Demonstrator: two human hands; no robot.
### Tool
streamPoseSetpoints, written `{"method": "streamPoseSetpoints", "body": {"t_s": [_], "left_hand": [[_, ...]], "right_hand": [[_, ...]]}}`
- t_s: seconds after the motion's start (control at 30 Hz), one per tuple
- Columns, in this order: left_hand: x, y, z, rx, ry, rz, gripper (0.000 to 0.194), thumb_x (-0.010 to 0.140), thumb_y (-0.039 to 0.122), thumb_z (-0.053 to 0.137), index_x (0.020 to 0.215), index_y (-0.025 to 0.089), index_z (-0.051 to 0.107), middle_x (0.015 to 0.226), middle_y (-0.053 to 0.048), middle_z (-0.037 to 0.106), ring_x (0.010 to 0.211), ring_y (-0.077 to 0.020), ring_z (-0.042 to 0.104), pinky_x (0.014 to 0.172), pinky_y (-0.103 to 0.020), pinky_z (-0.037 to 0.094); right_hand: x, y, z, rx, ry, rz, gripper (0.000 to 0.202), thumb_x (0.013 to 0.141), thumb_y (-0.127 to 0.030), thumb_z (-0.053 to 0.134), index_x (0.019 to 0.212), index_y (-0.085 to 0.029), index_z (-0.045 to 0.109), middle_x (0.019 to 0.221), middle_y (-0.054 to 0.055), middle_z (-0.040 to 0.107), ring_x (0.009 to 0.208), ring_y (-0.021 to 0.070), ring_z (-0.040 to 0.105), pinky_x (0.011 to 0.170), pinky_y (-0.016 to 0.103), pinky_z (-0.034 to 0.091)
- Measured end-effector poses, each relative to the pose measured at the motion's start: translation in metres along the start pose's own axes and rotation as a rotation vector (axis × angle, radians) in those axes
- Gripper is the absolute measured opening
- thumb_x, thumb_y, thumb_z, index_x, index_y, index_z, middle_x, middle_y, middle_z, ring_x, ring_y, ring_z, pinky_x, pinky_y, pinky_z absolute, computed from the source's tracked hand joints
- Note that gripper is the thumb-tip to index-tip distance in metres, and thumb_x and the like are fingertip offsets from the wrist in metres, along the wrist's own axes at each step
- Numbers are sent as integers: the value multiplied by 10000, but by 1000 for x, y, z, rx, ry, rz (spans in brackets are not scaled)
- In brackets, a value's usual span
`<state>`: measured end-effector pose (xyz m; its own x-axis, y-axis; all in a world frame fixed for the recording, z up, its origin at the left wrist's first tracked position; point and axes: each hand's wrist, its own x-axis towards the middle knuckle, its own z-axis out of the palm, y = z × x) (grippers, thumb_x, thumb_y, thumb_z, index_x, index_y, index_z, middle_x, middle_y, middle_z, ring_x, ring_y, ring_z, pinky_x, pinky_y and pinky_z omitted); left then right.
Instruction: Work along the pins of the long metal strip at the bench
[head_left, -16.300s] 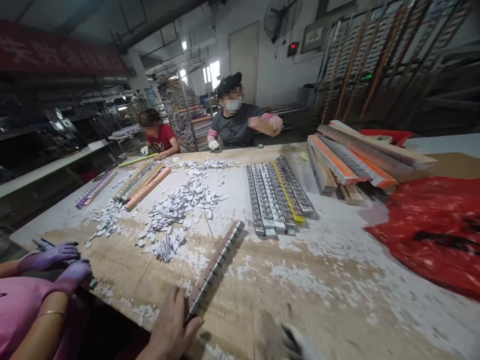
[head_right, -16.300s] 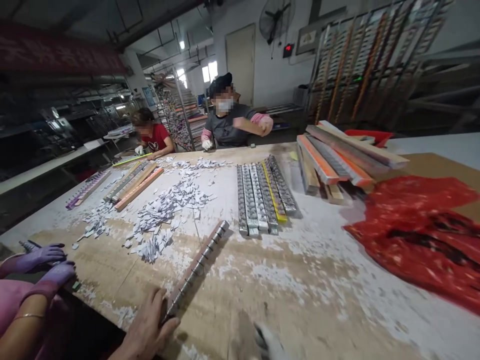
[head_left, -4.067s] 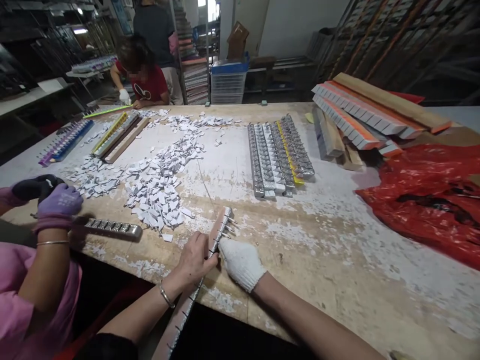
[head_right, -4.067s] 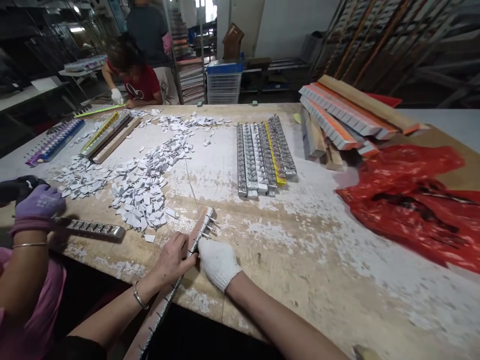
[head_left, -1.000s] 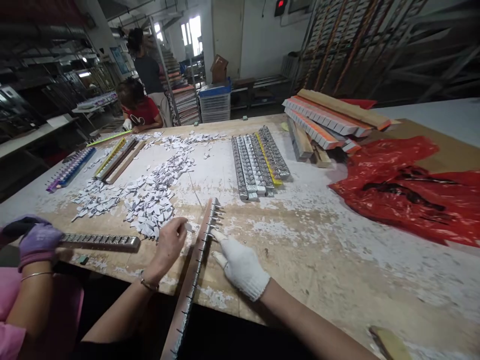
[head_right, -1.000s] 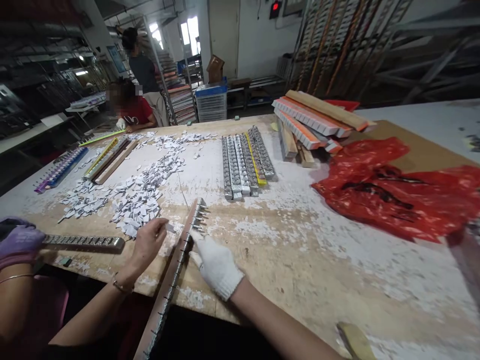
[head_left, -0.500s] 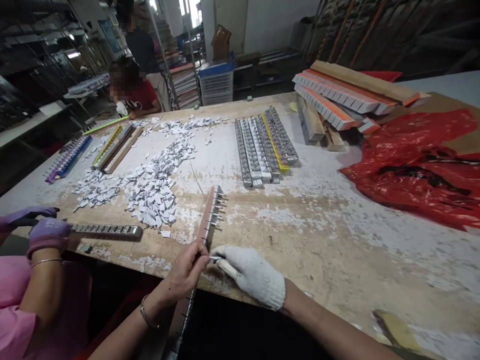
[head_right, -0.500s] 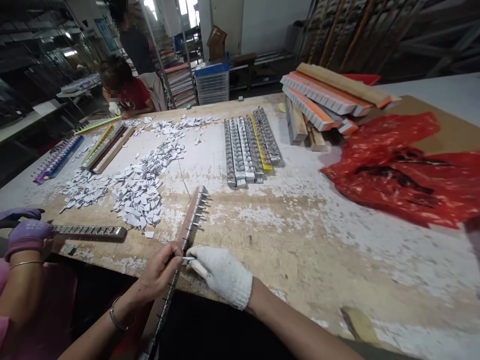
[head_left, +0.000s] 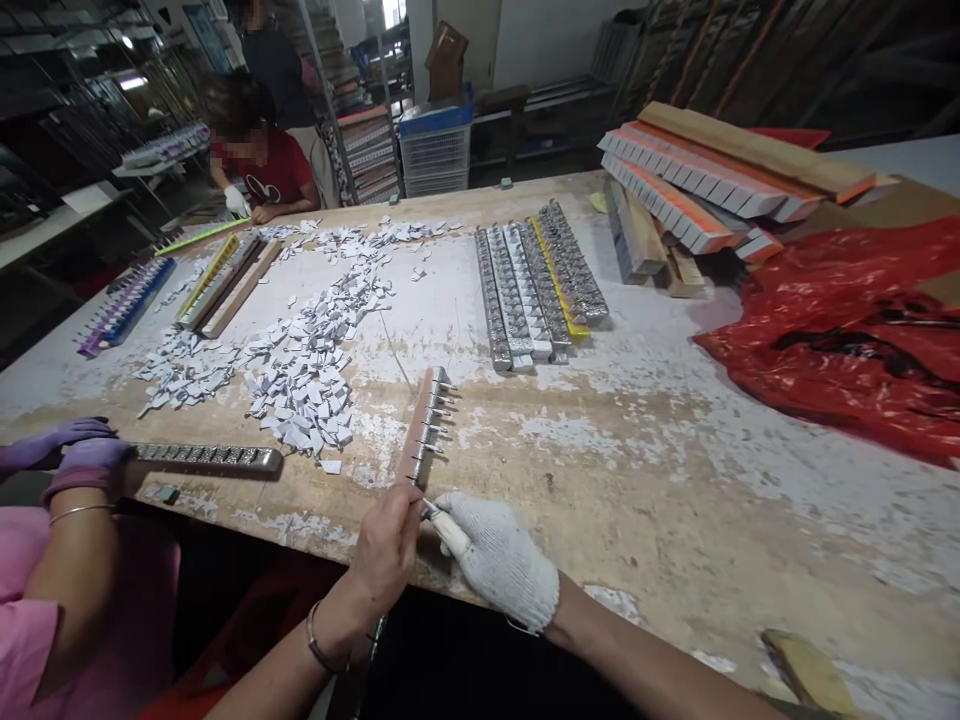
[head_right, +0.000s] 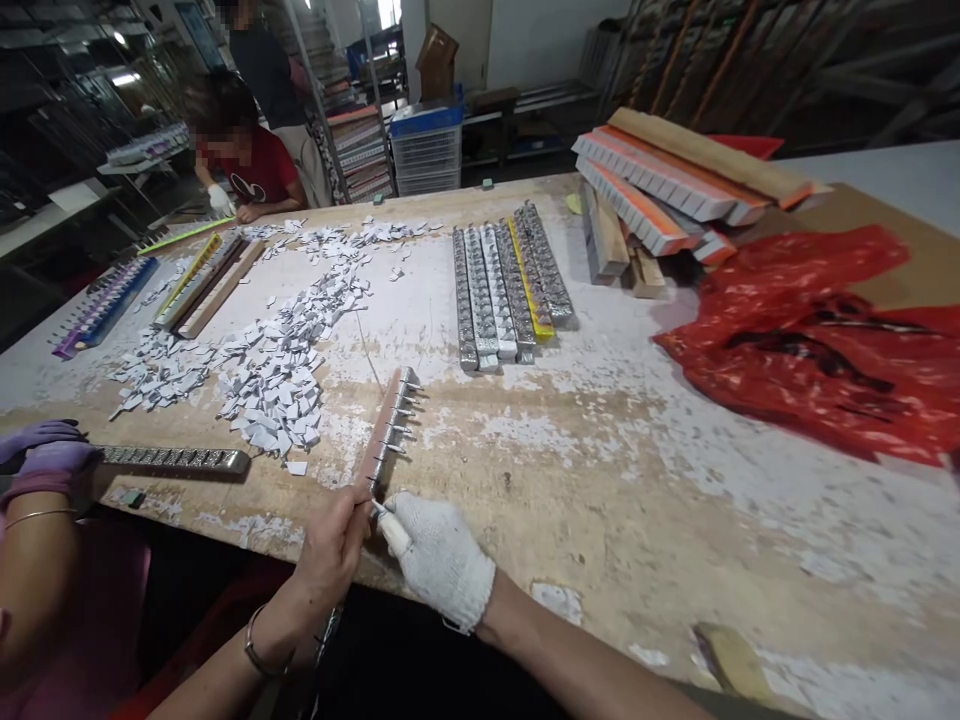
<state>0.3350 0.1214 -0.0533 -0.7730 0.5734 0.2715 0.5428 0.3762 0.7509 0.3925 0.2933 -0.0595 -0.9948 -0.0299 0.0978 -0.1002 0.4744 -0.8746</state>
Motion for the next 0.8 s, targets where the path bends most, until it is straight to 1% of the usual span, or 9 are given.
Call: {"method": "streamPoseSetpoints", "body": {"t_s": [0.13, 0.2, 0.3, 0.33, 0.4, 0.5, 0.63, 0.7, 0.8], "left_hand": [[5, -12, -3, -27, -156, -43, 224, 1052, 261, 349, 911, 200, 511, 714, 10, 523, 611, -129, 498, 608, -251, 382], [12, -22, -5, 49, -142, -103, 221, 1054, 324, 362, 981, 196, 527, 697, 11, 524, 594, -140, 497, 584, -259, 368], [24, -38, -6, 248, -55, -146, 337, 961, 471, 556, 1111, 171, 512, 818, -31, 551, 677, -186, 508, 588, -282, 387], [27, -43, -6, 294, -64, -145, 369, 912, 480, 619, 1080, 169, 512, 860, -44, 543, 714, -197, 504, 603, -293, 398], [30, -51, -5, 330, -113, -141, 305, 860, 421, 666, 959, 183, 503, 874, -38, 511, 758, -202, 487, 636, -304, 404], [29, -59, -1, 311, -125, -119, 195, 848, 309, 623, 895, 196, 471, 852, -19, 475, 780, -198, 472, 667, -307, 390], [28, -64, 5, 292, -108, -70, 184, 837, 267, 602, 920, 195, 454, 864, -22, 462, 789, -199, 461, 670, -311, 388], [28, -63, 7, 292, -100, -67, 194, 835, 271, 616, 919, 192, 459, 863, -24, 464, 792, -201, 464, 674, -317, 397], [29, -60, 1, 260, -122, -104, 254, 857, 359, 670, 940, 178, 511, 854, -27, 490, 794, -205, 488, 686, -331, 428]], "right_hand": [[17, -1, -13, -72, -259, 82, 252, 986, -248, 416, 797, -179, 568, 695, 16, 653, 613, 146, 599, 605, 254, 398], [31, 2, -19, -236, -334, 154, 237, 1006, -236, 418, 858, -173, 593, 739, 29, 679, 658, 159, 632, 608, 255, 401], [50, 11, -13, -614, -325, 288, 166, 1003, -244, 469, 1006, -167, 616, 861, 77, 704, 786, 219, 687, 633, 275, 434], [55, 14, -9, -716, -320, 307, 140, 985, -236, 505, 1037, -167, 615, 889, 91, 705, 826, 241, 696, 648, 285, 449], [60, 19, 2, -821, -320, 286, 129, 945, -203, 557, 1053, -162, 615, 920, 113, 701, 883, 271, 701, 685, 304, 476], [63, 22, 13, -838, -306, 229, 135, 941, -175, 533, 1044, -148, 617, 932, 138, 695, 916, 276, 697, 722, 311, 489], [70, 22, 15, -842, -342, 223, 136, 952, -178, 517, 1047, -155, 610, 929, 133, 697, 904, 261, 698, 737, 300, 490], [74, 21, 15, -837, -360, 226, 140, 955, -179, 518, 1060, -152, 606, 946, 140, 698, 916, 265, 700, 743, 302, 493], [74, 19, 11, -830, -383, 225, 154, 963, -200, 529, 1089, -151, 603, 958, 142, 704, 908, 279, 707, 729, 310, 501]]}}
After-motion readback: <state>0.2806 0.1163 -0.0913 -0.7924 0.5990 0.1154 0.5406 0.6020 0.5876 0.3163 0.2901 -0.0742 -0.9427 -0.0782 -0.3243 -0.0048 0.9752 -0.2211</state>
